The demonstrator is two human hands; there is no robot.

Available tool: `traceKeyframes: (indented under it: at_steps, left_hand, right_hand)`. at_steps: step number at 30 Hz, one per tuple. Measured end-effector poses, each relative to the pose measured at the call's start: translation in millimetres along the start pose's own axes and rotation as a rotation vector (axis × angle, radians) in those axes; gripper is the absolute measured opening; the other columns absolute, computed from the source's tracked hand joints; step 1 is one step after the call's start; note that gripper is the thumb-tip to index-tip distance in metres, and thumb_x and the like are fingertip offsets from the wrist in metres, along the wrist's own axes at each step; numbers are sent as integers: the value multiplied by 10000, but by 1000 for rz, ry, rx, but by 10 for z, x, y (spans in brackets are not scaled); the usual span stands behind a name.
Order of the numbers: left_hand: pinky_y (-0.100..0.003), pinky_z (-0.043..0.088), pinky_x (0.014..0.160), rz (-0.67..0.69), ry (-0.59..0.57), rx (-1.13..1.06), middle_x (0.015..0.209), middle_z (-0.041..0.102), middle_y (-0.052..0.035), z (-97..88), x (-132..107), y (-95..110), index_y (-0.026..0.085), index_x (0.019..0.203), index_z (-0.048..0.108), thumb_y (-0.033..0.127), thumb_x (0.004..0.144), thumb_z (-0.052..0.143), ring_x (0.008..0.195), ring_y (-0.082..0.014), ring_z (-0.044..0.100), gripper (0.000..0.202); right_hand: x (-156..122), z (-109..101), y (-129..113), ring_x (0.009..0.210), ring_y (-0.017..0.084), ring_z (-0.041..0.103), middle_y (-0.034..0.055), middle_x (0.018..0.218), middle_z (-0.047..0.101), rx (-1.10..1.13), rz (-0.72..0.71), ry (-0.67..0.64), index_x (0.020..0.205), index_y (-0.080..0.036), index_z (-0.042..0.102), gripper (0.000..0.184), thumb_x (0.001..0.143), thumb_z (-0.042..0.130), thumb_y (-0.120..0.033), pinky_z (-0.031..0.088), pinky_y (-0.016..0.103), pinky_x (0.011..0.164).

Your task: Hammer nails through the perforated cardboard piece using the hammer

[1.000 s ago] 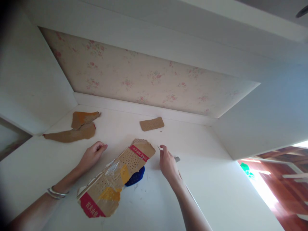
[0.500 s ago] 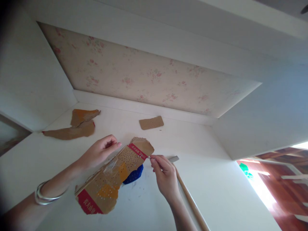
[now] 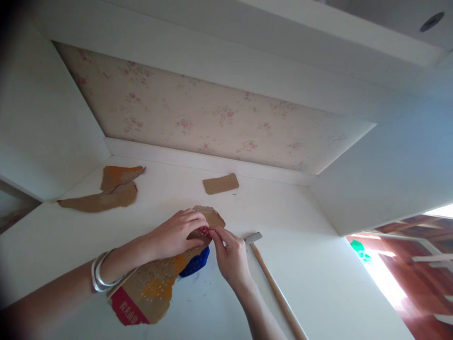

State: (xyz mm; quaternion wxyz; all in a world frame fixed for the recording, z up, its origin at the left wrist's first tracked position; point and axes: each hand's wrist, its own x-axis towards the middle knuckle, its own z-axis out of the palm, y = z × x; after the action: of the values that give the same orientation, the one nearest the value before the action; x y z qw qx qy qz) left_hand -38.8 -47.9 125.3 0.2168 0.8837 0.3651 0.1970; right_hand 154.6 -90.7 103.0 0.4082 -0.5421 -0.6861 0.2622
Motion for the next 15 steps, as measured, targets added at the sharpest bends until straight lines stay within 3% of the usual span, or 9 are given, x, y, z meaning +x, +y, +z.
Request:
traceKeyframes:
  at_steps: [7, 15]
  left_hand:
    - [-353, 420, 888, 24, -19, 16, 1026, 671, -40, 93, 43, -7, 220, 1026, 628, 281, 850, 678, 1019, -233, 584, 194]
    - [-363, 416, 900, 4, 12, -24, 1031, 681, -35, 134, 23, -27, 237, 1034, 623, 290, 856, 663, 1026, -234, 593, 191]
  right_hand:
    - [0, 20, 9, 783, 189, 692, 48, 875, 756, 12, 4, -33, 936, -223, 740, 266, 972, 496, -325, 531, 252, 712]
    - [27, 46, 8, 780, 198, 696, 67, 899, 762, -6, -31, -17, 963, -223, 749, 300, 977, 472, -339, 543, 260, 671]
